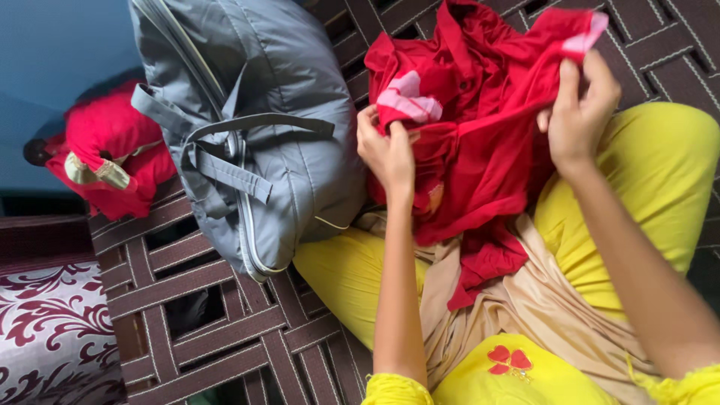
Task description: The person zips up a grey travel bag and then folds a red shirt on their lap while sitting on a woven bed.
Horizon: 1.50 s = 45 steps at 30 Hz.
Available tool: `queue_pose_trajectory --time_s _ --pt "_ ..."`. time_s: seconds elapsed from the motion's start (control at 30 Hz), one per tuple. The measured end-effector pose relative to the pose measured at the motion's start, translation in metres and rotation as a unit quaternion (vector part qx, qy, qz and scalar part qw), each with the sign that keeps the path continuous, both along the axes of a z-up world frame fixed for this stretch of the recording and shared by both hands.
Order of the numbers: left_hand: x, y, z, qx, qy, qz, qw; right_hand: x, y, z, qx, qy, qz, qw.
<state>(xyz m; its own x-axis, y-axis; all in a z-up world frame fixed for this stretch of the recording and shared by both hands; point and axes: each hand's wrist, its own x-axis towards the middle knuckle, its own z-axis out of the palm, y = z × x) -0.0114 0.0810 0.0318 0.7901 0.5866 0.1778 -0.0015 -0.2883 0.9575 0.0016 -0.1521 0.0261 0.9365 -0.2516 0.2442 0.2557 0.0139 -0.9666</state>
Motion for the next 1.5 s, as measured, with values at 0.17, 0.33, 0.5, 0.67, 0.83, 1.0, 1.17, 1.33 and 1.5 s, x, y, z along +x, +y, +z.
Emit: queue_pose_trajectory --time_s 0.17,0.33,0.5,0.67,0.83,1.0,1.17,1.33,1.5 --pt "0.03 0.0 -0.007 0.011 -0.028 -0.084 0.996 0.067 0.003 0.0 0.019 -0.049 0.136 0.989" --pt "0.01 -0.015 -0.026 0.194 -0.131 -0.096 0.967 0.065 -0.003 -0.049 -0.088 -0.039 0.186 0.978" --pt "-0.012 -0.047 -0.046 0.105 -0.076 0.034 0.991 0.029 0.003 -0.054 -0.07 0.011 0.167 0.983" --pt "-0.009 -0.062 -0.067 0.085 -0.03 -0.013 0.996 0.019 0.031 -0.045 -0.151 -0.006 0.192 0.97" --pt "0.022 -0.049 -0.104 0.186 0.062 -0.075 0.978 0.027 0.048 -0.075 -0.149 0.001 0.192 0.97" --pt "0.045 -0.04 -0.151 -0.034 0.124 -0.088 0.988 0.033 0.054 -0.11 -0.151 0.014 0.188 0.97" --pt "0.063 -0.038 -0.192 0.03 0.116 -0.032 0.992 0.039 0.059 -0.132 -0.197 0.012 0.172 0.965" --pt "0.056 -0.023 -0.173 -0.287 0.077 -0.112 0.948 0.036 0.061 -0.127 -0.188 0.021 0.16 0.969" --pt "0.038 -0.013 -0.147 -0.331 0.101 -0.149 0.926 0.031 0.061 -0.12 -0.201 -0.019 0.167 0.965"
